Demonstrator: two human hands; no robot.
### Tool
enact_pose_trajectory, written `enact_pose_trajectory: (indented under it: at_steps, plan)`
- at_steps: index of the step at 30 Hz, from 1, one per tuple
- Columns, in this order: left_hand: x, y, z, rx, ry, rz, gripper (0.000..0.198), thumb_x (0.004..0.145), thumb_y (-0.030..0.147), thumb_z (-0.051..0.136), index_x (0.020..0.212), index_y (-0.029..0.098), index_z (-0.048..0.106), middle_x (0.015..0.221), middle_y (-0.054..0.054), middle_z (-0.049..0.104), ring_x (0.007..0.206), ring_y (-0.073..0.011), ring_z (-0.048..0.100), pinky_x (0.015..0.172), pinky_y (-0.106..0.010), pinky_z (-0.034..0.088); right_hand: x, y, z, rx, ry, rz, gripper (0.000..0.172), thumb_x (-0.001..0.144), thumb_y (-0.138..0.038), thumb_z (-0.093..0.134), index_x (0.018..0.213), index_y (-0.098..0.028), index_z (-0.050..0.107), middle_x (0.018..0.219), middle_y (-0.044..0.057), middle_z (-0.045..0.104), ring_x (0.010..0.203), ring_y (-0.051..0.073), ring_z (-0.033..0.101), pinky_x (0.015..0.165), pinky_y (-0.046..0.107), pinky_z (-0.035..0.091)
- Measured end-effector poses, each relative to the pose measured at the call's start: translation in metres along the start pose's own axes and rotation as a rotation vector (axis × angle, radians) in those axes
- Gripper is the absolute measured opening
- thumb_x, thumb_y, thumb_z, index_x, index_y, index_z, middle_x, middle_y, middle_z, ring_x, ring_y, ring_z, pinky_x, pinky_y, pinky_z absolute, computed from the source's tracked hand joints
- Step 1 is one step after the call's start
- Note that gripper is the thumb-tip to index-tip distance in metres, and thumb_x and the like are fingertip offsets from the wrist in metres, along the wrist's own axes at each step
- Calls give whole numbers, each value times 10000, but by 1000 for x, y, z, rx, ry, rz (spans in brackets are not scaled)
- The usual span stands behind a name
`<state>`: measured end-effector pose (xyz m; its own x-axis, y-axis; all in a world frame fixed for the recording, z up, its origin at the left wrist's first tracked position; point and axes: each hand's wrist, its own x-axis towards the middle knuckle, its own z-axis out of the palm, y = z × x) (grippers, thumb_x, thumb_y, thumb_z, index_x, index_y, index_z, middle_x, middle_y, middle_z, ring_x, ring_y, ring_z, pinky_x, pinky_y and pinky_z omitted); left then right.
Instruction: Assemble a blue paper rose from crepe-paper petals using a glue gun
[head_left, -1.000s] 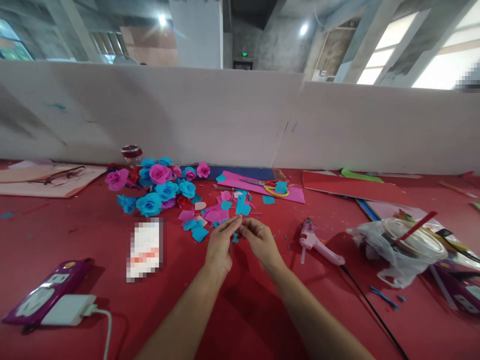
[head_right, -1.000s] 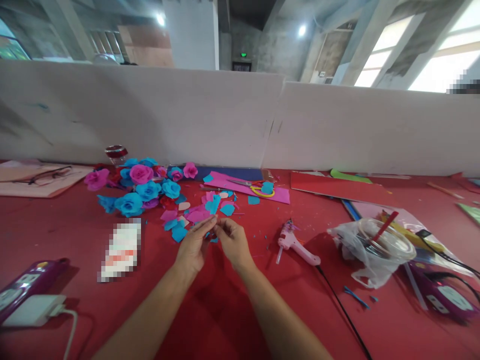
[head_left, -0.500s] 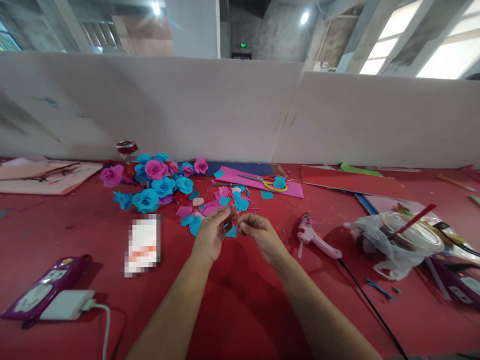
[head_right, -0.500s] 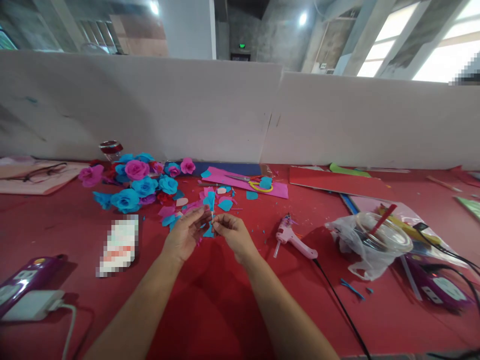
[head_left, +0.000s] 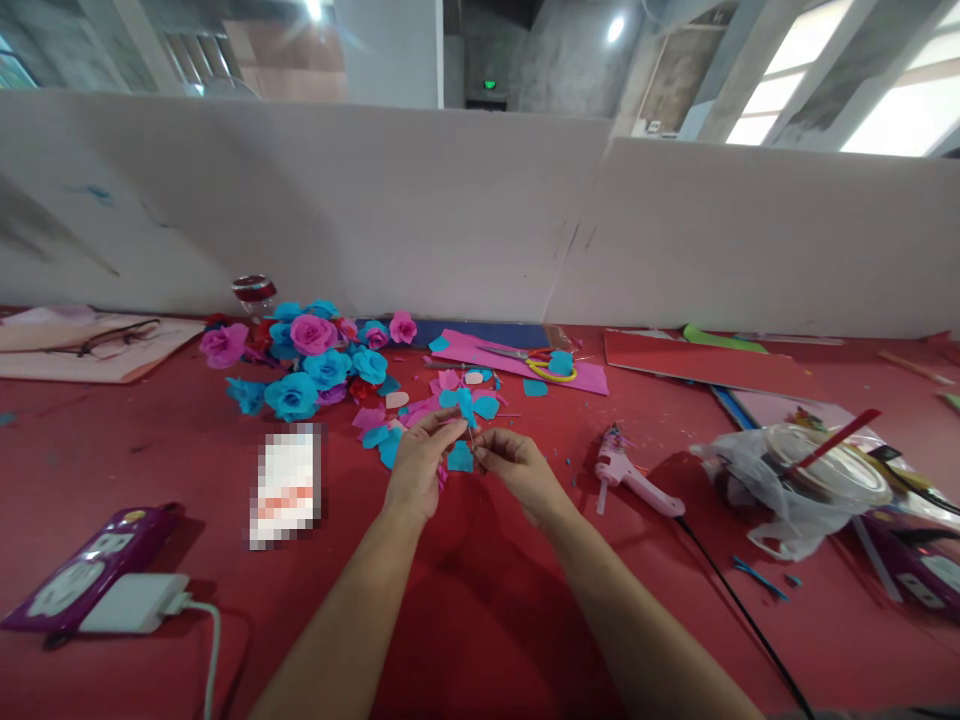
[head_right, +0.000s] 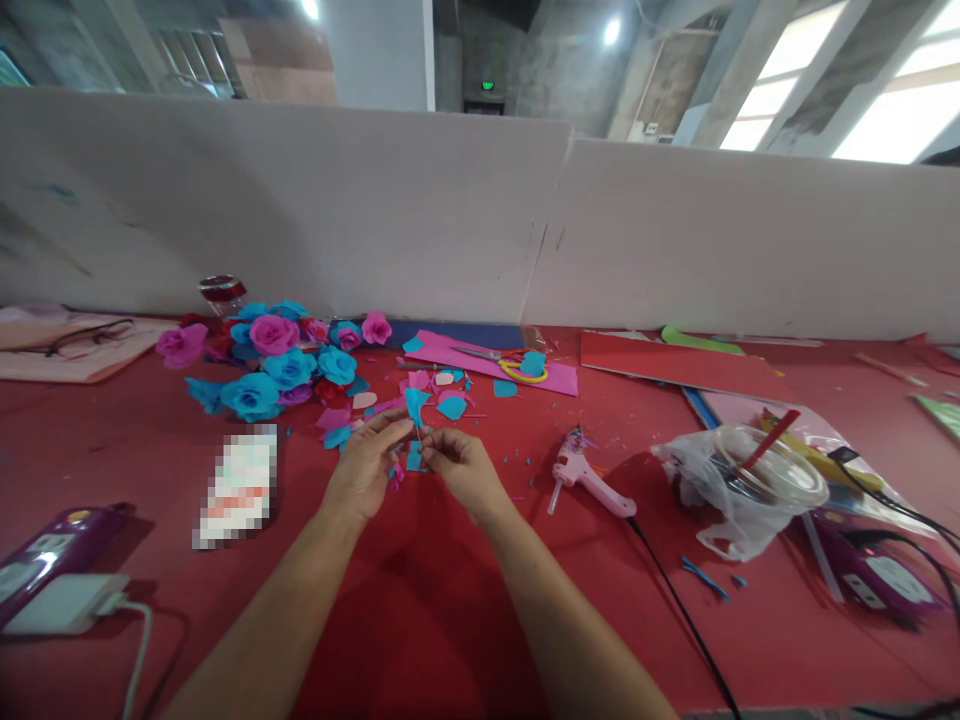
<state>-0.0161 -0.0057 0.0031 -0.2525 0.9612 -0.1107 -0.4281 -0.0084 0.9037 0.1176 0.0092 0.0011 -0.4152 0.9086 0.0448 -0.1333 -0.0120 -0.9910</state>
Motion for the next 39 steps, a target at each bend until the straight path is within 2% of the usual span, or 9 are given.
enact_pose_trajectory:
  at_steps: [8,14,19,24,30,39]
  plan:
    - [-3,2,5,-44,26,-1,268,625,263,735,861,167,653,664,-12,694,677,-142,646,699,-262,431,1,5,-1,-185,45,-80,84,744,-262,580,717,-183,591,660,-14,589,632,125,542,640,263,426]
    - [-9,0,11,-85,34,-113,169,622,291,747,723,172,683,762,-18,707,717,-117,620,641,-230,413,2,7,0,-251,95,-128,95,750,-245,549,767,-179,616,726,13,641,667,144,589,681,289,475]
    - [-10,-3,13,-82,52,-113,216,585,308,784,726,166,705,730,-12,687,674,-100,587,638,-225,421,0,4,1,-287,120,-145,110,735,-227,535,758,-171,627,701,11,655,642,138,600,638,263,477]
    - [-10,-6,15,-77,47,-57,259,566,335,805,731,167,697,749,-11,676,726,-114,605,730,-255,456,-4,-7,3,-442,336,-287,102,725,-230,574,781,-176,639,736,21,661,609,123,554,554,231,433]
    - [-12,-13,18,-78,-29,-58,250,614,326,781,770,177,656,759,17,637,685,-90,577,646,-222,447,-6,-7,8,-361,421,-320,95,746,-221,559,788,-176,632,693,6,633,596,120,559,574,240,440]
    - [-15,-11,23,-247,-17,-145,209,582,221,772,735,176,636,689,26,634,634,-82,570,612,-204,431,-3,0,6,-168,367,-245,61,741,-216,549,732,-183,599,649,-7,625,598,125,577,603,247,468]
